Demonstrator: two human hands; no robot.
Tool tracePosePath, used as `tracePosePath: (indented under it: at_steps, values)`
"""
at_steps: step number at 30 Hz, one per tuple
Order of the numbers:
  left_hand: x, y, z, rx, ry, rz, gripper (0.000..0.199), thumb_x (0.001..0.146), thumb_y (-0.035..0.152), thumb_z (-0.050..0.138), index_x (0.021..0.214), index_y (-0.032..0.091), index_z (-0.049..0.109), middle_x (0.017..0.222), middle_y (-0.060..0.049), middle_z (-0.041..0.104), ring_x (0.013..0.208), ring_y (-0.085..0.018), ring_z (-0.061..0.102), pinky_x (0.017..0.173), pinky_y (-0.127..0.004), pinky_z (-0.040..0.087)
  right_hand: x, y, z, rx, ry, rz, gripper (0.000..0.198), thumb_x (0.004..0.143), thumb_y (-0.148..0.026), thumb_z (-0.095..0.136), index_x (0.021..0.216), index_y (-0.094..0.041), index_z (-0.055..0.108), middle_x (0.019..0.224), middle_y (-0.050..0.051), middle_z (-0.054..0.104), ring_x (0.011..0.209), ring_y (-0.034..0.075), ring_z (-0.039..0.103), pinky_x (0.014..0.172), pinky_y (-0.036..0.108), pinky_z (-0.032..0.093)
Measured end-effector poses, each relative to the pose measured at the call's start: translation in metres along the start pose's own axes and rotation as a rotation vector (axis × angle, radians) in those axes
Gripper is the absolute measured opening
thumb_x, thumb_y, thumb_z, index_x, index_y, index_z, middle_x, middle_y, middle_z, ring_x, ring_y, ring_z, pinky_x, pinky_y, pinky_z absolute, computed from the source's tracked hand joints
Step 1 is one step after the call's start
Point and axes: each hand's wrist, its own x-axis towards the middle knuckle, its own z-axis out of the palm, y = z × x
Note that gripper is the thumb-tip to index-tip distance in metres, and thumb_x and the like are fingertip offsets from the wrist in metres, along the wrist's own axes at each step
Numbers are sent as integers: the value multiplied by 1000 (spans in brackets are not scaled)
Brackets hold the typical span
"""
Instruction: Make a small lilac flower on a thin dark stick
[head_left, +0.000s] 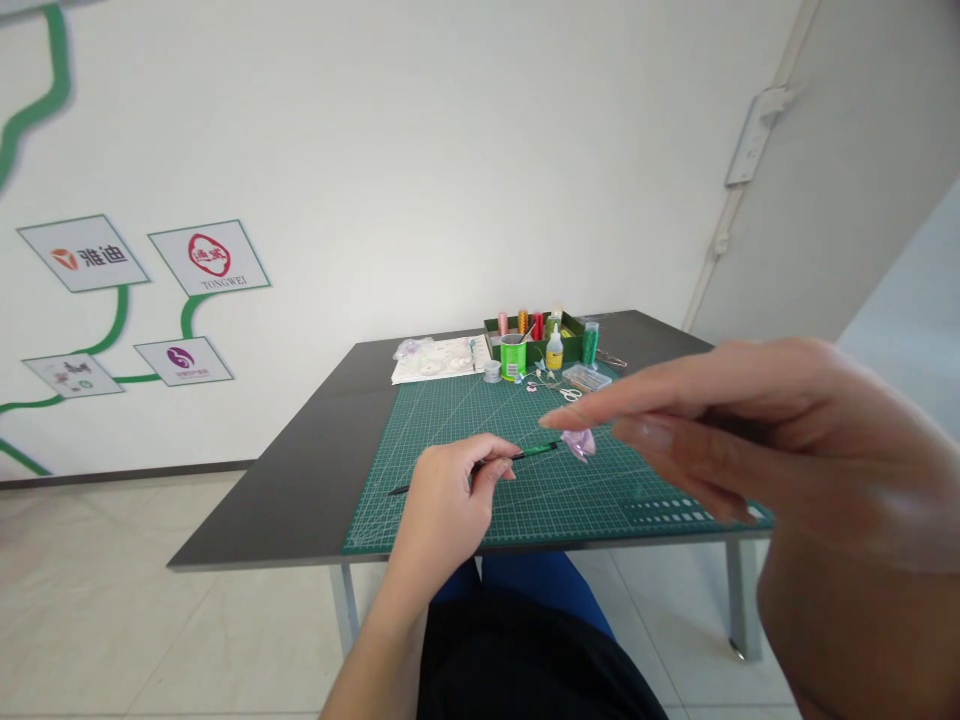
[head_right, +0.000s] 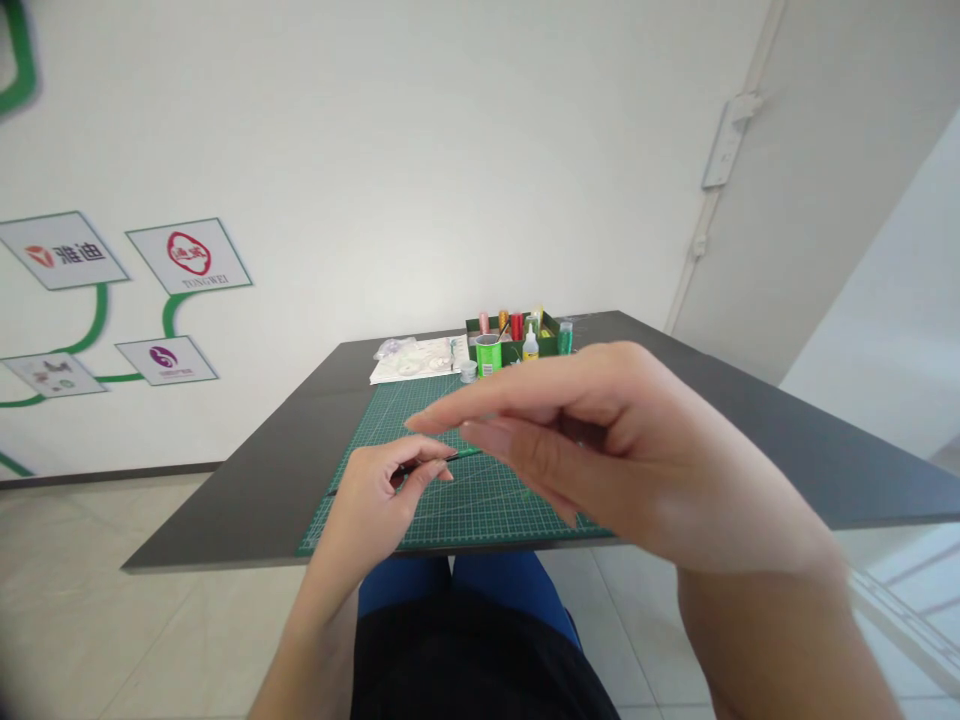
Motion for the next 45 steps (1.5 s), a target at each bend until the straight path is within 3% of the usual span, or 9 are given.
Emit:
tracePosePath:
  at_steps: [6, 12, 16, 20, 26, 32, 38, 45]
  values:
    - [0, 0, -2, -43, -34, 11, 20, 94, 14, 58, 95, 21, 76, 80, -1, 79, 75, -17, 74, 71, -26, 55, 37, -1, -5, 56, -3, 94, 17, 84, -31, 78, 97, -21, 84, 50, -5, 57, 39, 3, 48, 36, 18, 22]
    - [-1, 1, -6, -72, -51, 16, 21, 95, 15, 57, 95, 20, 77, 80, -3, 79, 72, -17, 73, 63, -24, 51, 72, 16, -10, 59, -12, 14, 18, 86, -26, 76, 100, -18, 83, 48, -8, 53, 37, 2, 42, 35, 16, 25]
    - [-1, 1, -9, -89, -51, 21, 21, 95, 15, 57, 95, 20, 77, 79, -2, 79, 71, -17, 72, 66, -25, 53, 89, 33, -9, 75, 69, 27, 11, 83, -22, 79, 91, -14, 81, 48, -8, 52, 38, 2, 41, 36, 17, 25]
    - [-1, 1, -10, -95, -46, 23, 20, 95, 17, 58, 95, 20, 77, 79, -2, 79, 72, -17, 73, 69, -26, 54, 101, 50, -7, 64, 12, 16, 15, 85, -26, 77, 96, -15, 81, 44, -9, 49, 37, 3, 37, 37, 20, 26]
    - [-1, 3, -11, -111, -37, 26, 20, 95, 15, 58, 94, 21, 78, 79, -2, 79, 74, -17, 74, 69, -26, 54, 109, 72, -3, 65, -36, 36, 20, 88, -26, 73, 101, -14, 82, 40, -9, 45, 36, 5, 34, 39, 22, 25]
    - [-2, 1, -11, -122, -23, 44, 19, 95, 15, 59, 94, 21, 77, 79, -1, 79, 73, -15, 74, 69, -24, 52, 112, 104, 3, 90, -33, 67, 20, 89, -27, 74, 101, -13, 80, 40, -10, 43, 37, 4, 35, 42, 21, 32]
    - [-4, 1, -11, -134, -14, 51, 19, 96, 14, 60, 94, 21, 77, 79, 0, 79, 72, -14, 73, 68, -22, 51, 110, 129, 9, 80, -128, 122, 25, 95, -23, 63, 113, -13, 78, 41, -9, 47, 34, 4, 32, 38, 21, 23]
    - [-5, 4, -14, -128, 12, 55, 18, 96, 14, 60, 93, 20, 76, 80, 0, 79, 73, -15, 74, 71, -24, 53, 96, 153, 24, 59, -183, 234, 30, 94, -25, 59, 115, -11, 76, 42, -9, 45, 36, 6, 33, 39, 21, 24]
